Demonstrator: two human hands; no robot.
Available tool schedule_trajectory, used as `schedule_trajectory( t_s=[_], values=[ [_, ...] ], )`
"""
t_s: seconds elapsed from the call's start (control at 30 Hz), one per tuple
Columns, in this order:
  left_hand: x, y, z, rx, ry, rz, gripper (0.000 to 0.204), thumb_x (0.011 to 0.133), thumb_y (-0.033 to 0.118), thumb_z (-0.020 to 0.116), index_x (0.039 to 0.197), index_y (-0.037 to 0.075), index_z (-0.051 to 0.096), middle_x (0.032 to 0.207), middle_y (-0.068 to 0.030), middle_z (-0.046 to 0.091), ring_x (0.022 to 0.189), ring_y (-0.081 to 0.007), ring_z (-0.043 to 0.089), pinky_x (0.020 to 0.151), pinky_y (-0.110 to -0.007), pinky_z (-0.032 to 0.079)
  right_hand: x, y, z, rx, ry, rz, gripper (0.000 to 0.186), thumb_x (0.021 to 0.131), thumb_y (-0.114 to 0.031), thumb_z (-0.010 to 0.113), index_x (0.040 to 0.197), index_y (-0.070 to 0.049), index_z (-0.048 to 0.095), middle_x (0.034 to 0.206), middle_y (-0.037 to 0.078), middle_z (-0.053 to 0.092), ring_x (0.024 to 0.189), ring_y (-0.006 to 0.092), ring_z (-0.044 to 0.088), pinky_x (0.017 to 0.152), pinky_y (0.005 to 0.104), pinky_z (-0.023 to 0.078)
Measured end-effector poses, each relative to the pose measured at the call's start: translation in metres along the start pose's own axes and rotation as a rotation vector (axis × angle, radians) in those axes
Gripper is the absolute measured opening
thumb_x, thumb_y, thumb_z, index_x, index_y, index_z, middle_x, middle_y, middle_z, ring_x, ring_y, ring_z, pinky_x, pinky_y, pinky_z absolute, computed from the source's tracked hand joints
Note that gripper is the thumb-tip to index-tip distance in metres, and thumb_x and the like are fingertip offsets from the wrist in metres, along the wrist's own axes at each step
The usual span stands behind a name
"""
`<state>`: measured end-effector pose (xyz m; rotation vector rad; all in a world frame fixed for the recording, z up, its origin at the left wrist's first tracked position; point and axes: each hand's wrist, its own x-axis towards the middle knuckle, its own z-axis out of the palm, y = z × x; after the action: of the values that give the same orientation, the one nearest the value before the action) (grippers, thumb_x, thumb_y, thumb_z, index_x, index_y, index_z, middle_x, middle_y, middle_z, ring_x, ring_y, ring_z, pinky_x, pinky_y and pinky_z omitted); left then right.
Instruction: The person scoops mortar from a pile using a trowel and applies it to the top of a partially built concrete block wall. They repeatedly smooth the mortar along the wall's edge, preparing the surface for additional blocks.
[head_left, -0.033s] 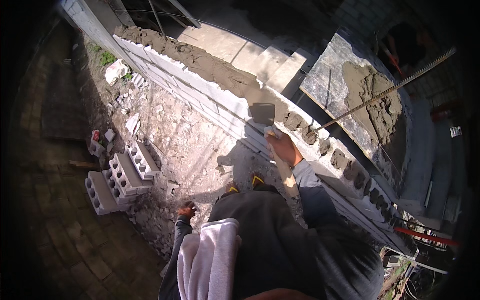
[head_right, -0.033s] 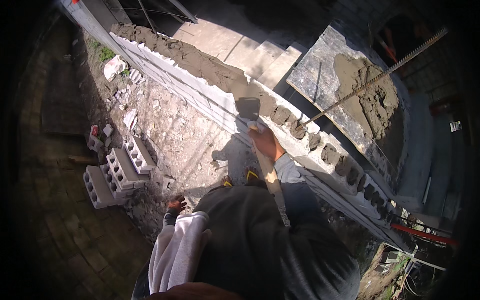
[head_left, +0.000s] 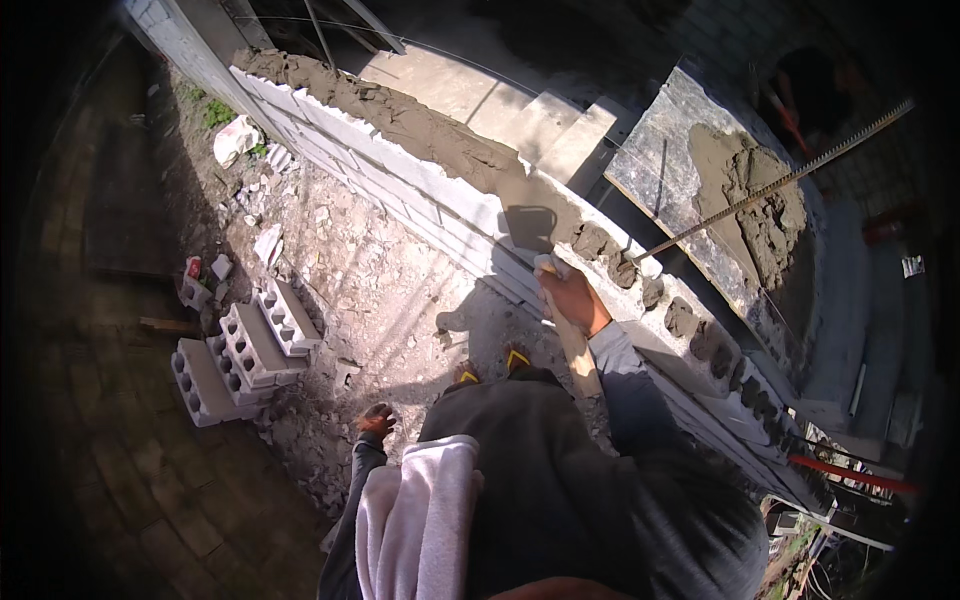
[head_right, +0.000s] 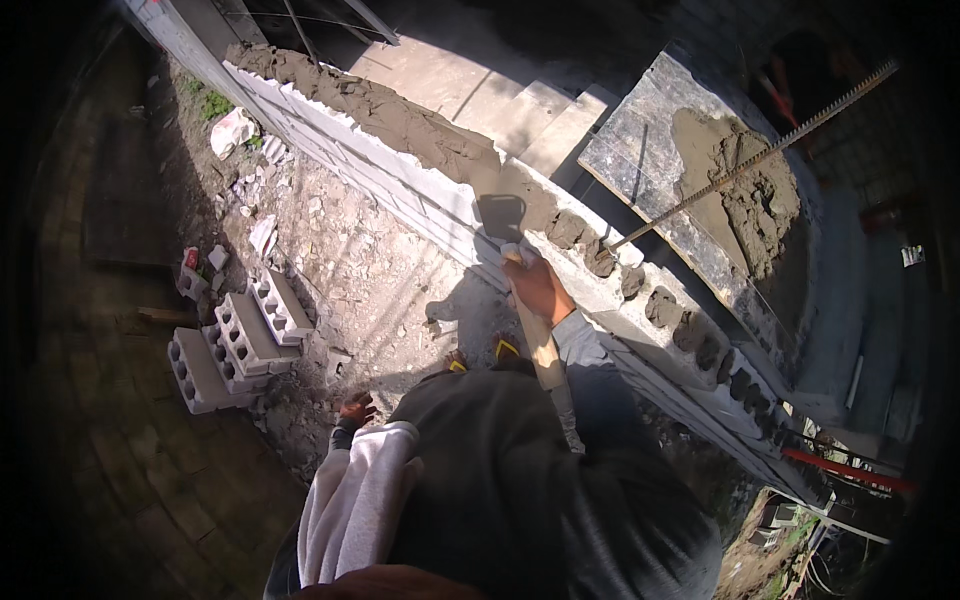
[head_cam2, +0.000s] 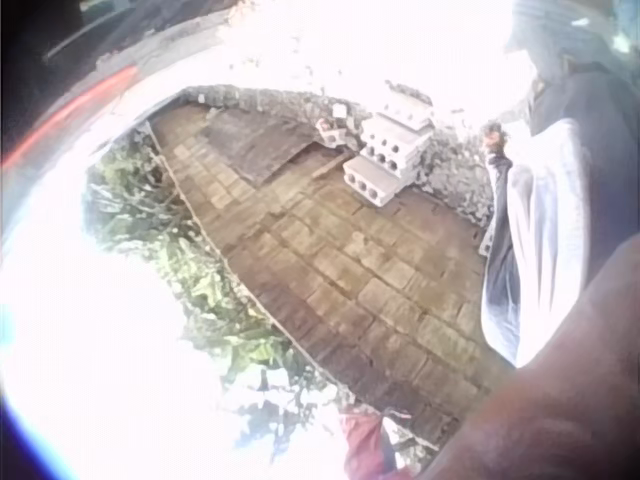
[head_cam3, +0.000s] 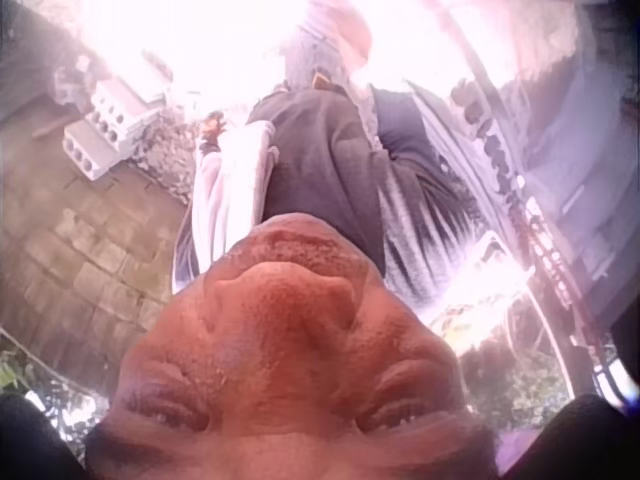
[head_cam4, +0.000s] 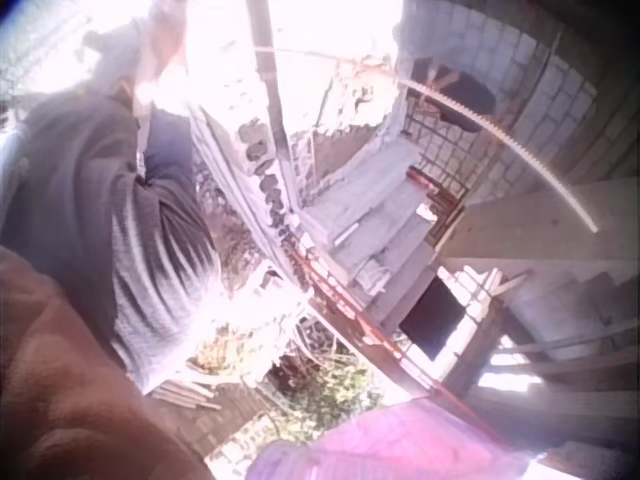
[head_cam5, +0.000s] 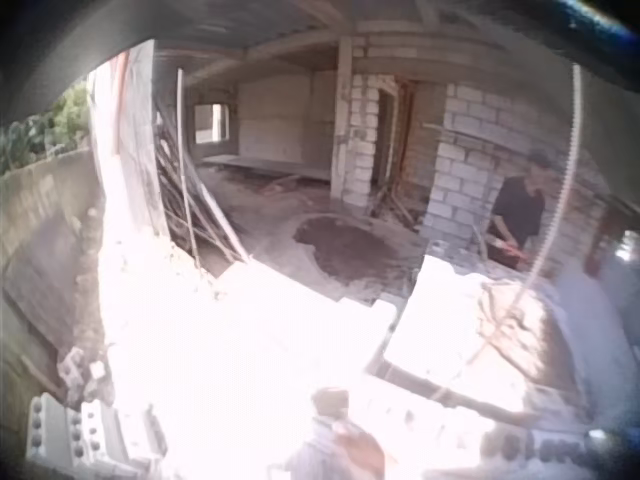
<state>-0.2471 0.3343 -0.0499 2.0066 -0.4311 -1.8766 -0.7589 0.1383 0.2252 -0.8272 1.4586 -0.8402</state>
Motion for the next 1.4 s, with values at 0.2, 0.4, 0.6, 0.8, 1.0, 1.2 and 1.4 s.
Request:
schedule_trajectory(
  t_s=[0.2, 0.4, 0.6, 0.8, 1.0, 1.2, 1.4],
  values=[
    [-0.005, -0.043, -0.012, 0.238, -0.025, -0.099, 0.041, 0.091, 0.030, 0.066, 0.126, 0.010, 0.061, 0.109, -0.0062, 0.070, 0.083, -0.0184, 0.070, 0.055, -0.036, 0.055, -0.043, -0.019, 0.037, -0.258, 0.014, -0.279, 0.039, 0.093, -0.022, 0.061, 0.123, 0.003, 0.057, 0.074, 0.008, 0.062, 0.058, 0.0162, 0.061, 0.054, 0.0340, 0.048],
    [0.029, 0.040, -0.012, 0.868, -0.212, 0.238, 0.046, 0.092, 0.028, 0.066, 0.133, 0.010, 0.056, 0.118, -0.0090, 0.068, 0.091, -0.0281, 0.069, 0.069, -0.040, 0.055, -0.038, -0.021, 0.026, -0.332, 0.125, -0.220, 0.044, 0.094, -0.026, 0.063, 0.127, 0.002, 0.053, 0.070, 0.007, 0.060, 0.052, 0.0139, 0.055, 0.053, 0.0322, 0.046],
    [0.102, 0.073, 0.021, 0.152, -0.298, -0.009, 0.040, 0.092, 0.021, 0.063, 0.131, 0.010, 0.057, 0.109, -0.0081, 0.066, 0.093, -0.0274, 0.067, 0.064, -0.037, 0.052, -0.210, -0.044, -0.027, -0.425, 0.210, -0.143, 0.049, 0.093, -0.028, 0.071, 0.131, -0.005, 0.051, 0.088, 0.011, 0.064, 0.066, 0.0162, 0.057, 0.065, 0.0351, 0.048],
    [0.118, 0.080, 0.091, 0.314, -0.286, 0.121, 0.035, 0.092, 0.022, 0.061, 0.124, 0.008, 0.059, 0.100, -0.0072, 0.065, 0.085, -0.0268, 0.066, 0.060, -0.040, 0.049, -0.322, -0.063, -0.102, -0.067, 0.452, -0.238, 0.040, 0.097, -0.024, 0.067, 0.127, -0.003, 0.052, 0.083, 0.003, 0.060, 0.063, 0.0090, 0.056, 0.057, 0.0271, 0.044],
    [0.100, 0.069, 0.185, 0.324, -0.308, 0.006, 0.031, 0.093, 0.022, 0.060, 0.120, 0.007, 0.058, 0.101, -0.0071, 0.065, 0.077, -0.0243, 0.067, 0.060, -0.041, 0.050, -0.369, -0.032, -0.253, -0.125, 0.831, -0.255, 0.018, 0.103, -0.019, 0.058, 0.112, -0.006, 0.050, 0.074, -0.004, 0.047, 0.059, 0.0033, 0.041, 0.051, 0.0239, 0.036],
    [0.072, 0.035, 0.293, 0.459, -0.205, 0.007, 0.033, 0.092, 0.020, 0.061, 0.122, 0.006, 0.060, 0.098, -0.0076, 0.066, 0.072, -0.0228, 0.068, 0.052, -0.037, 0.051, -0.378, -0.002, -0.450, -0.038, 1.015, 0.051, 0.030, 0.099, -0.032, 0.060, 0.106, -0.003, 0.053, 0.072, 0.001, 0.054, 0.056, 0.0098, 0.052, 0.050, 0.0285, 0.042],
    [0.029, 0.014, 0.380, 1.075, -0.339, 0.262, 0.040, 0.095, 0.028, 0.059, 0.129, 0.007, 0.060, 0.109, -0.0089, 0.068, 0.086, -0.0241, 0.070, 0.056, -0.038, 0.053, -0.335, 0.003, -0.694, -0.478, 0.765, 0.101, 0.049, 0.097, -0.033, 0.060, 0.128, 0.004, 0.052, 0.080, 0.011, 0.064, 0.063, 0.0211, 0.063, 0.059, 0.0372, 0.050]
  ],
)
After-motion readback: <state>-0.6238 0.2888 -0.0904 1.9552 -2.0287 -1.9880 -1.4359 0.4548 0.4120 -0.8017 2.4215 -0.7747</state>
